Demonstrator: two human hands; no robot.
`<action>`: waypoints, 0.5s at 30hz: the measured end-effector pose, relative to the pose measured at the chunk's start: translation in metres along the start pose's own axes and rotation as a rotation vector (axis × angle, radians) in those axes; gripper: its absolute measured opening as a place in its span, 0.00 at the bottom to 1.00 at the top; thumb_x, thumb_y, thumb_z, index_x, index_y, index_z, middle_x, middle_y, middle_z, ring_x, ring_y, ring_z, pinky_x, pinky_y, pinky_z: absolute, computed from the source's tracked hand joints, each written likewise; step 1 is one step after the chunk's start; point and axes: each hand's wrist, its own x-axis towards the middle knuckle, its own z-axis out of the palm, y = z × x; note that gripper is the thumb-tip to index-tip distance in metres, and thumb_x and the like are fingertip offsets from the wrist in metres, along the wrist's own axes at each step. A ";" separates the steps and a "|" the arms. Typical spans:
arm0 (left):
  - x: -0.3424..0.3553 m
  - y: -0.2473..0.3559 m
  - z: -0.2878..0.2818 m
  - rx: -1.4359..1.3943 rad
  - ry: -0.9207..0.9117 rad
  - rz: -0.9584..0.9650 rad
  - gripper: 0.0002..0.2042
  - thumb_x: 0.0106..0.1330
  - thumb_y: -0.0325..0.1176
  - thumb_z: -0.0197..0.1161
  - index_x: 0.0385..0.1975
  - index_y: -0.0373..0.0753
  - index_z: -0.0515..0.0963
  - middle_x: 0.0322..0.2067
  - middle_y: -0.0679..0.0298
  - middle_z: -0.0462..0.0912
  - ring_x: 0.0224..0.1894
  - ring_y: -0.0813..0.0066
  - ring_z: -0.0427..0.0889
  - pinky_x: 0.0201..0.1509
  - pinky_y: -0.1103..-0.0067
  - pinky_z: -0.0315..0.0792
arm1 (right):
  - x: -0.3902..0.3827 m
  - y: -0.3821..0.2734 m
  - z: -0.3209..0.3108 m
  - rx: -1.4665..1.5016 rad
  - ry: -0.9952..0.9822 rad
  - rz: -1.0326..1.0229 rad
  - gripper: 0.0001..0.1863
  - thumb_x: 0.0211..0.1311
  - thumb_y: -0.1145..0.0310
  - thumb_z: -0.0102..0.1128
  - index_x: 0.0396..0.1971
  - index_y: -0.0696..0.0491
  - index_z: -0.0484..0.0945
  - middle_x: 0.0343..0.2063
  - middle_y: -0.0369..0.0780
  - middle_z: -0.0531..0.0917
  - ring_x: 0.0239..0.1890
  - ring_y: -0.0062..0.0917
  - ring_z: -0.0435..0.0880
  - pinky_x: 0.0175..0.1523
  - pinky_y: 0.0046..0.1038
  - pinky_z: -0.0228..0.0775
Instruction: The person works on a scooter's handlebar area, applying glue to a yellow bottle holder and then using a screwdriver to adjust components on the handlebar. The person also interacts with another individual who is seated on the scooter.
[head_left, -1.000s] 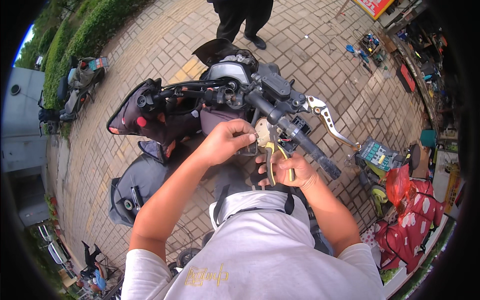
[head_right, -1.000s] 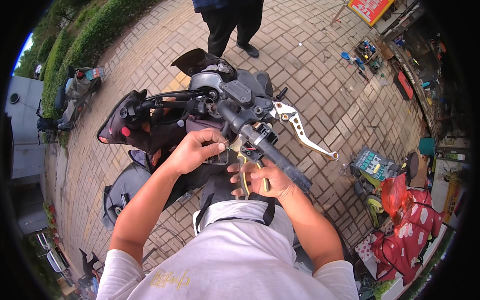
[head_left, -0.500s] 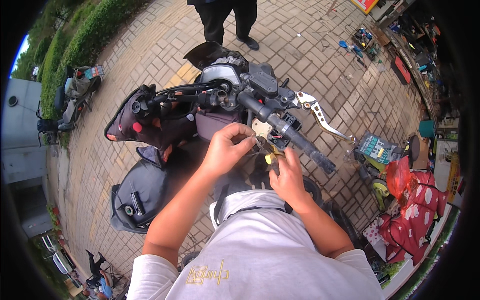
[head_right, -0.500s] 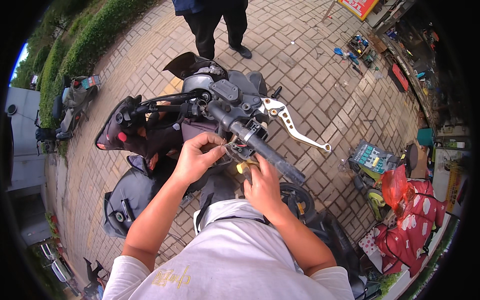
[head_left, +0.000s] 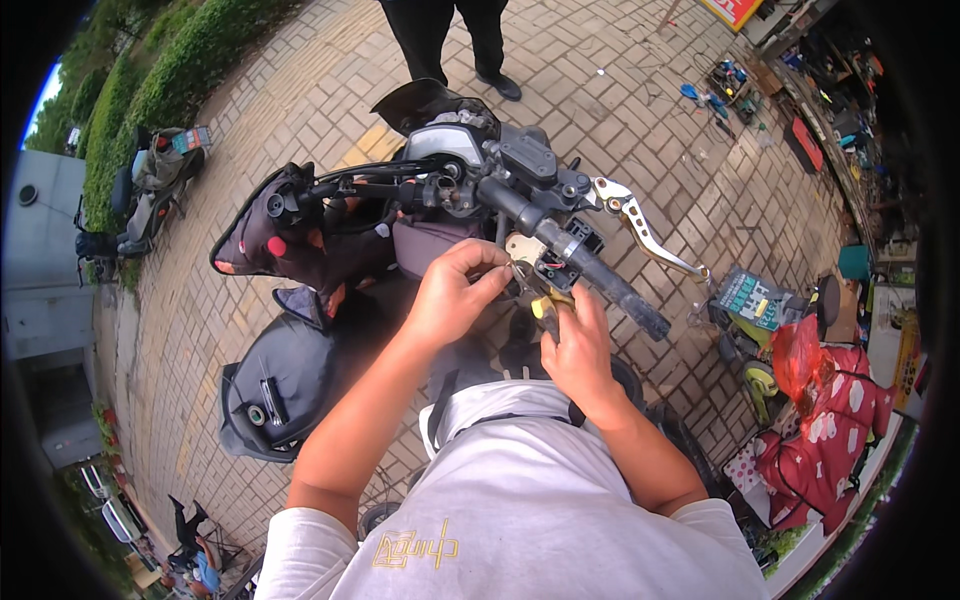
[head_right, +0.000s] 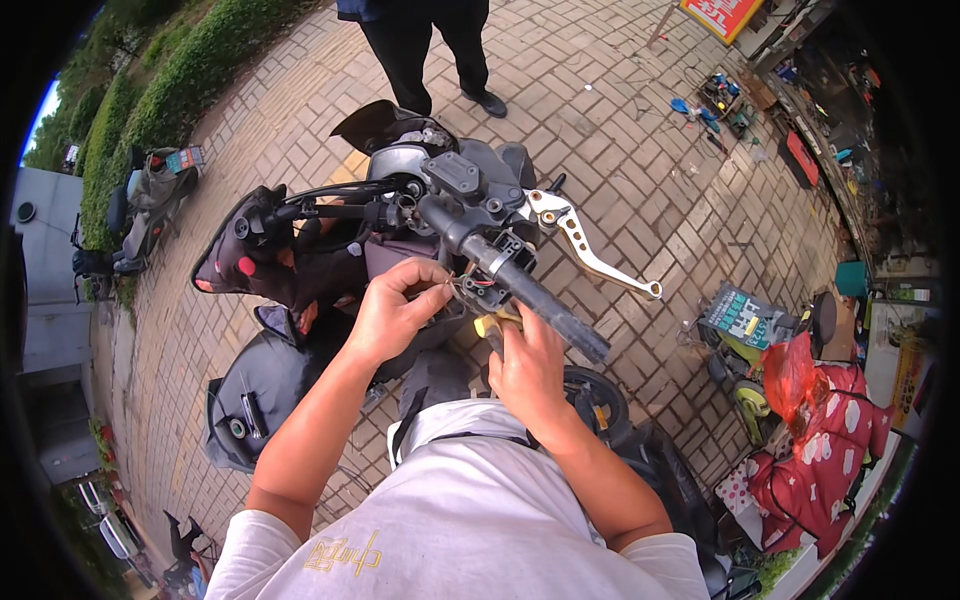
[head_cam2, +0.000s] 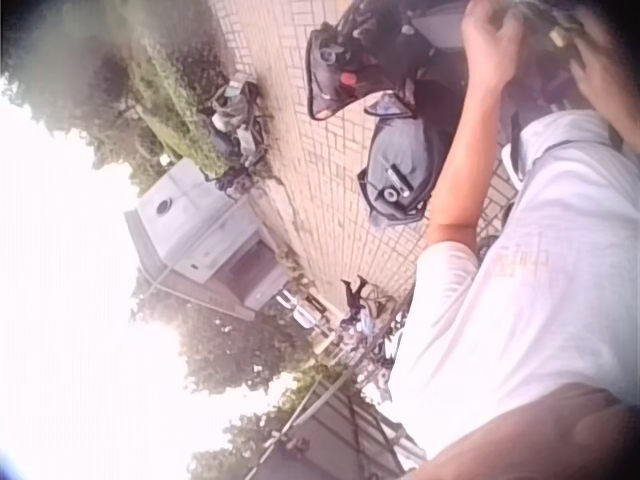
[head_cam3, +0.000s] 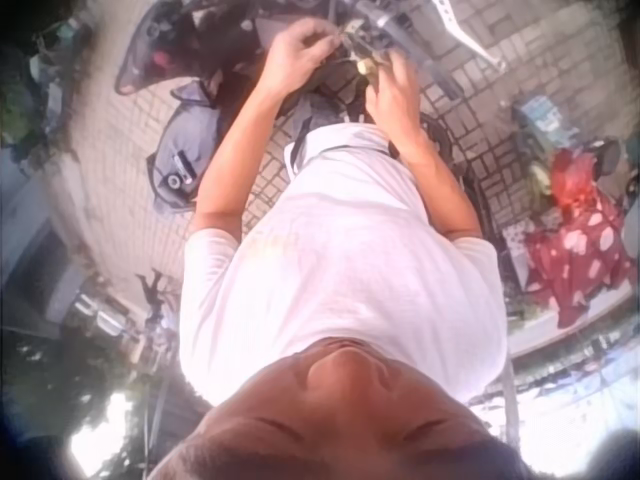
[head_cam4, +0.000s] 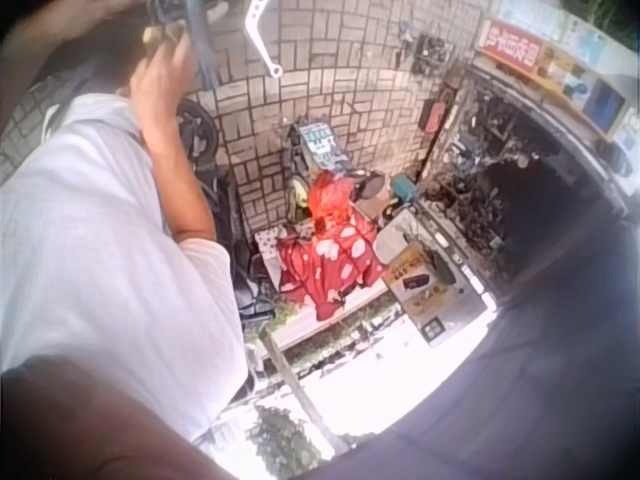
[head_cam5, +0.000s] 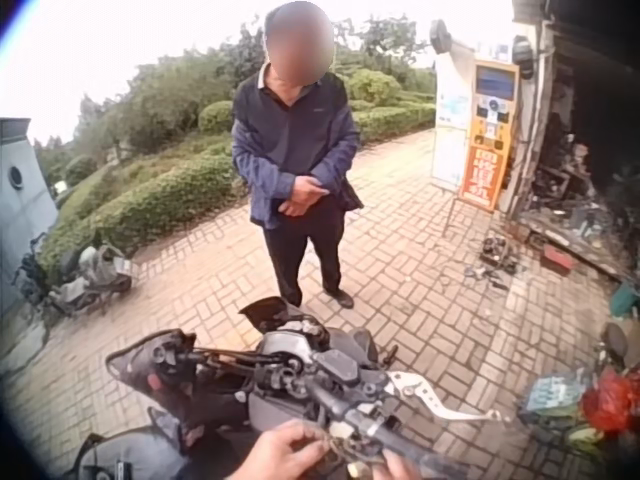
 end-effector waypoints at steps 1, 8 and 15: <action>0.000 0.001 -0.001 0.012 0.000 0.003 0.06 0.63 0.24 0.65 0.38 0.30 0.80 0.38 0.63 0.79 0.39 0.79 0.80 0.46 0.81 0.75 | 0.002 -0.001 -0.001 -0.014 0.003 -0.012 0.20 0.41 0.77 0.66 0.39 0.64 0.78 0.56 0.54 0.71 0.53 0.49 0.74 0.56 0.46 0.67; 0.000 0.003 -0.001 0.101 0.008 0.017 0.06 0.62 0.25 0.65 0.37 0.30 0.80 0.37 0.60 0.80 0.40 0.73 0.80 0.46 0.78 0.74 | 0.012 0.000 -0.006 -0.033 0.015 -0.076 0.17 0.40 0.80 0.64 0.37 0.63 0.77 0.47 0.54 0.71 0.47 0.49 0.73 0.51 0.45 0.67; 0.001 0.005 0.001 0.174 0.003 0.102 0.06 0.61 0.24 0.64 0.35 0.30 0.80 0.35 0.58 0.81 0.40 0.68 0.80 0.46 0.76 0.73 | 0.013 0.006 -0.007 0.019 -0.022 -0.044 0.18 0.41 0.80 0.63 0.38 0.63 0.77 0.45 0.53 0.73 0.45 0.49 0.74 0.49 0.45 0.67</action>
